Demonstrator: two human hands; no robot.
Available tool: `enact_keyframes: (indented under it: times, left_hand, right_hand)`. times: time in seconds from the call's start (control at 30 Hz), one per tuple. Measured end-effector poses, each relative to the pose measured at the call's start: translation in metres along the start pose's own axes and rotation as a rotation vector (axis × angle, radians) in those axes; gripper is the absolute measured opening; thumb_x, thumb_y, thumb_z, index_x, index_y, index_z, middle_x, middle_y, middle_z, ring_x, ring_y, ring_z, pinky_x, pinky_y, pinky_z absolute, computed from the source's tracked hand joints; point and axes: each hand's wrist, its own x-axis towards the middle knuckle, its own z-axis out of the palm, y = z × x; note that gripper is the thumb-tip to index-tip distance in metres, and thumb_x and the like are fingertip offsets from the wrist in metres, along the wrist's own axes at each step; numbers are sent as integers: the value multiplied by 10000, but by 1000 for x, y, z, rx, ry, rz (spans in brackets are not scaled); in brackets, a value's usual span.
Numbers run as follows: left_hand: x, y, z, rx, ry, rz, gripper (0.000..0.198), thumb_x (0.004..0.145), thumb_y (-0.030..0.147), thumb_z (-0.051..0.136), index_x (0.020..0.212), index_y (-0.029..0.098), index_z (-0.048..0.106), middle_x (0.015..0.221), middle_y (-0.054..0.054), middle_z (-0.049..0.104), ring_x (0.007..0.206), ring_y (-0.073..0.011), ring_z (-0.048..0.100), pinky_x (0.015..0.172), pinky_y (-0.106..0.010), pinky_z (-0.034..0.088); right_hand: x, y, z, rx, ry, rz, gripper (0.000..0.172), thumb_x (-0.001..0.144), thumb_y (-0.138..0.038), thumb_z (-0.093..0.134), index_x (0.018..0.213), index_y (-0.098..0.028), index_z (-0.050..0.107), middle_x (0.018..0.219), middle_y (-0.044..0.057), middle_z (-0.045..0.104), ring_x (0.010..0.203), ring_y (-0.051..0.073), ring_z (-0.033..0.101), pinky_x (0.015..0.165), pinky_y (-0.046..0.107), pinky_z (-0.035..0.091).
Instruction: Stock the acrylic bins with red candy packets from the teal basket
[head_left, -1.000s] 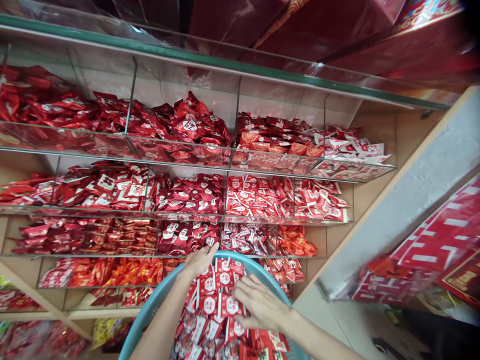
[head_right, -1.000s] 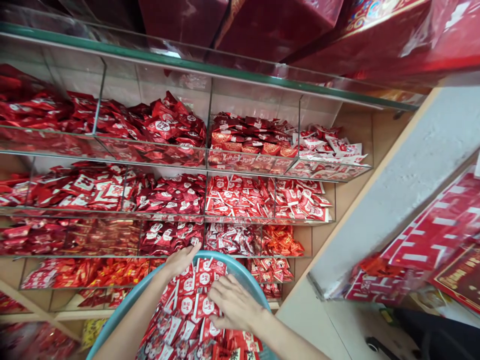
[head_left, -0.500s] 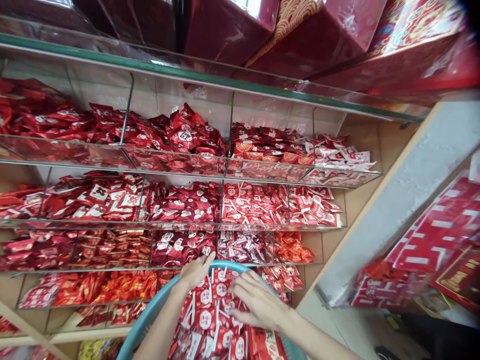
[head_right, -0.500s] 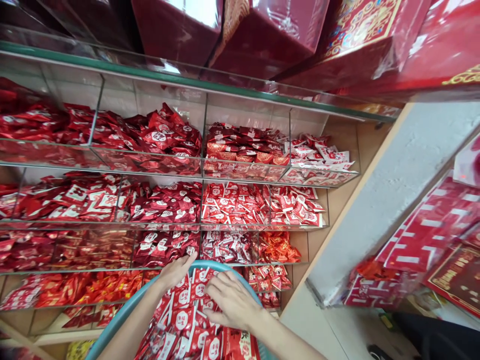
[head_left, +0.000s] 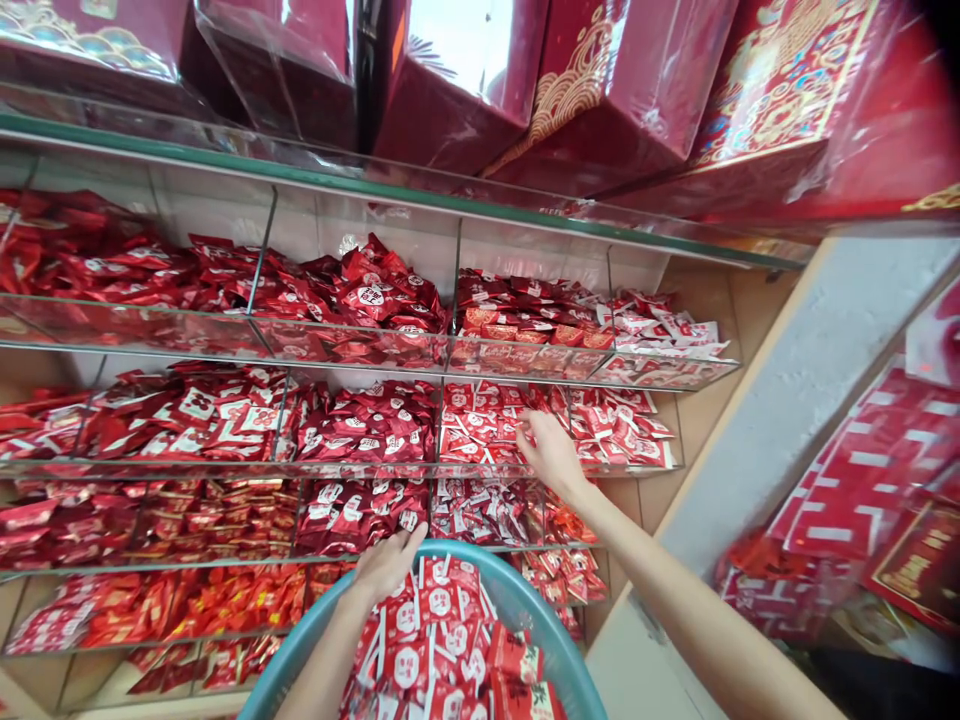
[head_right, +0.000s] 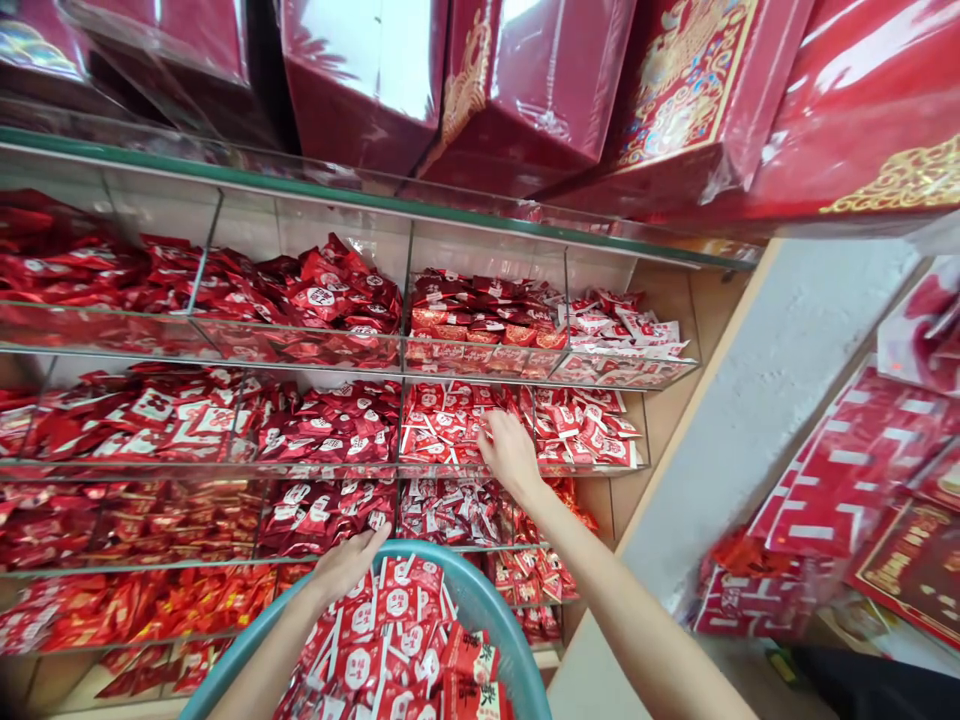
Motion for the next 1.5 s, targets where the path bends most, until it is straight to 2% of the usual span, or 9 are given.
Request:
enact_keyframes:
  times: [0.23,0.37,0.53,0.87,0.97,1.1,1.23,1.4,1.5]
  left_hand:
    - [2,-1,3,-11,5,4,692,754,681,103,993,256,595,1069,-82,640,998,-286,565,829,-409,387]
    - [6,-6,7,-16,6,9,718,744,698,97,988,248,600,1073,-84,637,1014,-281,558,848,-407,384]
    - [9,-11,10,-12,13,21,732,746,697,92,1026,237,587,1078,-95,632,1026,-281,553,854,-402,387]
    - [1,-1,2,0,2,-14,738,735,709,62,933,250,606,1035,-82,654,983,-287,574,830,-410,395]
    - [2,-1,2,-4,2,-18,748,728,717,58,945,253,602,1036,-84,652,987,-298,571,828,-420,394]
    - [6,-4,4,6,-3,-11,756,730,713,69,954,236,611,1038,-97,649,999,-291,566,844,-405,389]
    - [6,-3,4,18,-6,-19,743,732,708,91,985,238,608,1097,-95,626,1025,-288,554,852,-401,386]
    - [4,1,4,54,-1,-20,757,723,716,84,984,237,608,1101,-94,626,1030,-287,552,857,-399,387]
    - [2,2,5,79,22,-24,752,722,717,83,948,241,620,1040,-92,653,996,-288,569,847,-400,392]
  right_hand:
    - [50,-1,16,-327,-167,223,290,839,-339,423,1021,-138,528,953,129,598,920,219,540,709,279,399]
    - [67,-5,27,-374,-245,288,317,825,-370,454,933,-106,592,858,161,629,866,246,579,663,295,414]
    - [69,-1,34,-363,-196,300,352,808,-314,482,1070,-84,534,1009,186,596,939,260,557,645,288,425]
    - [68,6,17,-281,-130,336,289,855,-211,362,958,-113,614,861,162,642,806,227,608,680,291,416]
    - [51,2,5,-119,-3,325,296,868,-259,347,953,-141,604,881,124,648,808,206,598,706,288,417]
    - [7,-12,-11,599,146,450,310,784,-416,483,794,-131,605,675,59,630,603,156,559,570,261,428]
    - [-36,-30,-24,1015,-27,627,368,665,-490,603,750,-133,599,524,-3,544,465,103,464,438,218,354]
    - [-69,-40,-34,1066,-158,662,363,653,-498,614,729,-144,593,513,-16,532,458,86,439,437,209,333]
    - [-91,-42,-28,1052,-311,621,340,696,-498,569,715,-159,579,503,-29,515,445,81,421,433,205,312]
